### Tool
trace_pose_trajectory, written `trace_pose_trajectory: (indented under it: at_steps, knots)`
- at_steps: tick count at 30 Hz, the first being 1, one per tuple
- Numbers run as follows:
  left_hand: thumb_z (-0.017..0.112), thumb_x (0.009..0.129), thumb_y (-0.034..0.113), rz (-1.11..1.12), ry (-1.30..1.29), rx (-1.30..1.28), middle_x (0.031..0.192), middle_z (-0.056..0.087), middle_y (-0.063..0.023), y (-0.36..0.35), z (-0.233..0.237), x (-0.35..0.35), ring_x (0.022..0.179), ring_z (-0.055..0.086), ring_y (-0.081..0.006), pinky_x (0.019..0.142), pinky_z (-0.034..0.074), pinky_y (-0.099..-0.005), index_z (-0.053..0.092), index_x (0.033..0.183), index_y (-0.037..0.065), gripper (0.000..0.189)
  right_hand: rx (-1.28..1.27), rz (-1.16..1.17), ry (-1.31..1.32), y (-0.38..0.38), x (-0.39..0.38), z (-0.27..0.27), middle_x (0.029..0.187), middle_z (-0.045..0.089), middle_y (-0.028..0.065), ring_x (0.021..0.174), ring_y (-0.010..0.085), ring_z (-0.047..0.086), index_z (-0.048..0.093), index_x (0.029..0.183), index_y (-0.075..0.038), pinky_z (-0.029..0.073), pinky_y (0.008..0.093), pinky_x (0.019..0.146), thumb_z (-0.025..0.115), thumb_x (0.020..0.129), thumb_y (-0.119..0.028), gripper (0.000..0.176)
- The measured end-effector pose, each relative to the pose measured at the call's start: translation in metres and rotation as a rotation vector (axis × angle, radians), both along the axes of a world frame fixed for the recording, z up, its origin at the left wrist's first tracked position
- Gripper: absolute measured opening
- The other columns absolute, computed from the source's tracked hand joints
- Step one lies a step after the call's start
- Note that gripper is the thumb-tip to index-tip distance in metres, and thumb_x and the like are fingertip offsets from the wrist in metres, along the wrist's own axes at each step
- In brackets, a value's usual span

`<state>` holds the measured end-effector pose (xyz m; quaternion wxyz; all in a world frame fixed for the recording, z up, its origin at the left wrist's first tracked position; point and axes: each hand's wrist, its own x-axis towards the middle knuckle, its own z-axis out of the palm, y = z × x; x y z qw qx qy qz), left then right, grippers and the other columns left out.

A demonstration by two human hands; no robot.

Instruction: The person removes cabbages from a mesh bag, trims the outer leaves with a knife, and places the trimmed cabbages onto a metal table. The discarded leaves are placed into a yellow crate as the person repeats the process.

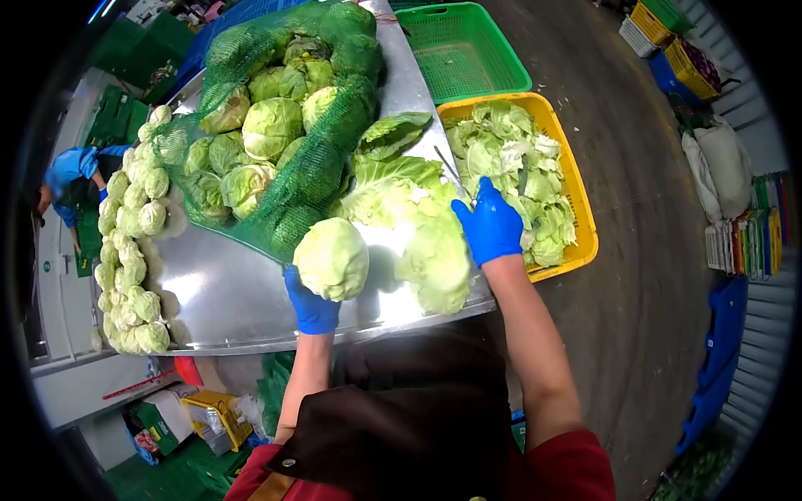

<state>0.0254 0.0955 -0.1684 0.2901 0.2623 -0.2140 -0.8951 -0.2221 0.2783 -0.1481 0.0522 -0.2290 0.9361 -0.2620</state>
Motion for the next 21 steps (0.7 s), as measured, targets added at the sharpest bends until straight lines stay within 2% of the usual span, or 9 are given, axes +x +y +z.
trace_pose_trajectory:
  at_steps: [2,5,7,8,10,13,16,19,21]
  knots:
    - [0.067,0.082,0.037,-0.025,0.139,0.195,0.137,0.051,-0.0157,0.002,0.006,-0.007,0.123,0.052,-0.0299,0.105,0.042,-0.0387,0.04,0.142,0.005,0.073,-0.247,0.025,0.008,-0.015,0.027,0.02,0.111,0.064,0.0196,0.084,0.0344,0.067,0.052,0.129,-0.006,0.054,0.042,0.07,0.072,0.083,-0.035,0.058]
    - [0.061,0.087,0.036,-0.362,-0.503,-1.069,0.137,0.052,-0.0133,0.008,-0.024,-0.013,0.123,0.052,-0.0275,0.106,0.041,-0.0395,0.042,0.141,0.006,0.064,-0.422,0.167,-0.439,-0.041,0.074,-0.009,0.097,0.068,0.0171,0.084,0.0354,0.066,0.061,0.11,-0.008,0.053,0.0403,0.072,0.066,0.088,-0.032,0.032]
    - [0.049,0.094,0.027,-0.469,-0.656,-1.186,0.141,0.049,-0.0053,0.017,0.002,-0.012,0.134,0.041,-0.0201,0.115,0.028,-0.0395,0.041,0.143,0.013,0.051,-0.183,0.333,-0.842,-0.048,0.097,-0.057,0.092,0.067,0.0172,0.086,0.0358,0.066,0.065,0.107,-0.009,0.052,0.0422,0.077,0.06,0.091,-0.035,0.031]
    - [0.05,0.094,0.025,-0.523,-0.792,-1.279,0.141,0.049,-0.0046,0.011,-0.003,-0.011,0.134,0.041,-0.0196,0.115,0.028,-0.039,0.041,0.143,0.013,0.051,-0.202,0.161,-1.241,-0.05,0.1,-0.066,0.083,0.068,0.0049,0.05,0.0106,0.05,0.065,0.106,-0.007,0.043,0.0274,0.045,0.065,0.086,-0.032,0.032]
    - [0.052,0.094,0.025,-0.413,-1.062,-1.887,0.139,0.05,-0.0029,0.002,-0.008,0.003,0.131,0.043,-0.0195,0.115,0.027,-0.0385,0.042,0.142,0.014,0.05,-0.26,0.062,-1.371,-0.043,0.089,-0.09,0.084,0.07,0.0038,0.047,0.0089,0.049,0.067,0.106,-0.008,0.04,0.0256,0.042,0.061,0.086,-0.024,0.026]
    - [0.043,0.098,0.039,-0.292,-0.697,-1.034,0.13,0.054,-0.0171,-0.01,-0.027,0.033,0.111,0.056,-0.0293,0.092,0.046,-0.0419,0.043,0.136,0.007,0.049,-0.38,0.095,-1.196,-0.018,0.036,-0.133,0.087,0.072,0.0021,0.043,0.0063,0.046,0.07,0.105,-0.008,0.035,0.0231,0.038,0.055,0.086,-0.012,0.024]
    - [0.037,0.101,0.041,0.102,-0.209,-0.145,0.122,0.058,-0.0206,-0.027,-0.054,0.068,0.098,0.062,-0.0309,0.078,0.055,-0.0414,0.045,0.132,0.004,0.05,-0.394,-0.121,-1.178,0.009,-0.039,-0.132,0.086,0.074,0.0065,0.041,0.0095,0.039,0.066,0.094,-0.016,0.033,0.0263,0.038,0.051,0.093,-0.037,0.026]
    - [0.039,0.098,0.046,0.234,-0.754,-1.114,0.121,0.059,-0.0159,-0.06,-0.058,0.122,0.102,0.061,-0.0312,0.082,0.054,-0.0441,0.049,0.13,0.008,0.051,-0.362,-0.32,-0.522,0.045,-0.113,-0.176,0.058,0.054,0.0003,0.043,0.0107,0.039,0.066,0.097,-0.014,0.034,0.0283,0.04,0.058,0.091,-0.031,0.02]
    - [0.04,0.097,0.046,0.344,0.042,-0.108,0.122,0.059,-0.0133,-0.08,-0.033,0.156,0.107,0.059,-0.0305,0.089,0.052,-0.0462,0.051,0.13,0.01,0.049,-0.529,-0.342,-0.219,0.043,-0.108,-0.129,0.073,0.06,-0.0007,0.048,0.008,0.041,0.065,0.11,-0.01,0.034,0.0254,0.043,0.062,0.09,-0.018,0.022]
